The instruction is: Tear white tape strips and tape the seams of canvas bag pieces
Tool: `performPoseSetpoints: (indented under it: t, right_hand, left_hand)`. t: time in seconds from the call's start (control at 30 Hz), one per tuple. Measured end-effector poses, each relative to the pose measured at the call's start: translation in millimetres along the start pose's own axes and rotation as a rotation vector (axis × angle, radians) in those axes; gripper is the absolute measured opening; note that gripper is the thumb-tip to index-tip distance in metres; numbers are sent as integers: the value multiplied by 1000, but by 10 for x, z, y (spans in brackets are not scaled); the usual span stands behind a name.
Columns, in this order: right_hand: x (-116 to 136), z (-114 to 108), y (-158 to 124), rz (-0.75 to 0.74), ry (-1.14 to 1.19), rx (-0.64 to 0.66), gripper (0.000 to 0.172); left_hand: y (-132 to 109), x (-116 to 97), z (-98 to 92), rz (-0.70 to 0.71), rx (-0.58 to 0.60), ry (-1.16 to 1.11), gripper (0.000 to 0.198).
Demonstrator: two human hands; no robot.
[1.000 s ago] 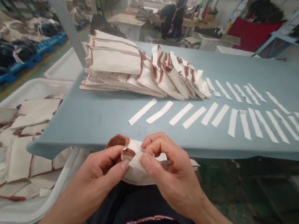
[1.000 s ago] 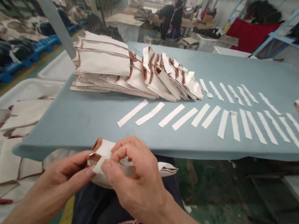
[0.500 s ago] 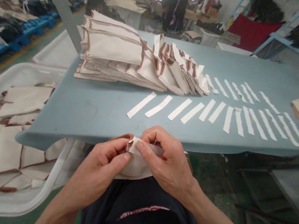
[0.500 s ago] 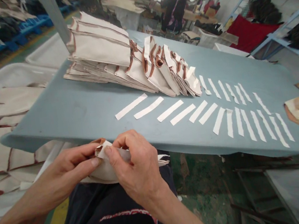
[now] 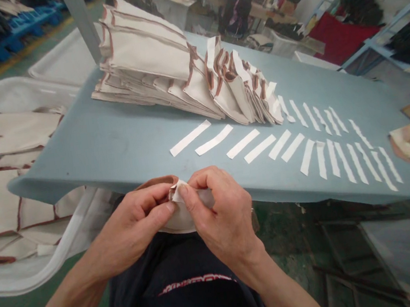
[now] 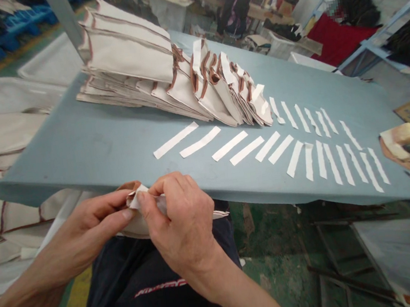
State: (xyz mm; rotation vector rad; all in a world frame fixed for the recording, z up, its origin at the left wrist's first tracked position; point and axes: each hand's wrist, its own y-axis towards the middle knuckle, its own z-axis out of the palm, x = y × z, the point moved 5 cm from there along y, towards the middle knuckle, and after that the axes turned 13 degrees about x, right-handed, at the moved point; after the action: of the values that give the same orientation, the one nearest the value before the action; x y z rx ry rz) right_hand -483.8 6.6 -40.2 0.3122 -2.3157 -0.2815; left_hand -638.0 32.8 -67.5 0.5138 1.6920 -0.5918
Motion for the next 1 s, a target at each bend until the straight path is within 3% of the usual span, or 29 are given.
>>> performPoseSetpoints:
  t: [0.33,0.5,0.8,0.9,1.0]
  right_hand:
    - [-22,96,-33,65,19,0,22]
    - [-33,119,-67,80,42,-6,21]
    - [-90,122,-124,85,53,13,23]
    - [-147,109,-128,159,93,44,23]
    - [-249,156,-119,269,274,135,25]
  left_hand:
    - [17,-6,16,-19,-40,14,24]
    - [27,-38,30,-16,-94,117,29]
    - [30,-100,108,43,-83,344,34]
    - [22,-102,138,49,-95,375,34]
    - [12,-116,168,90,-94,388,33]
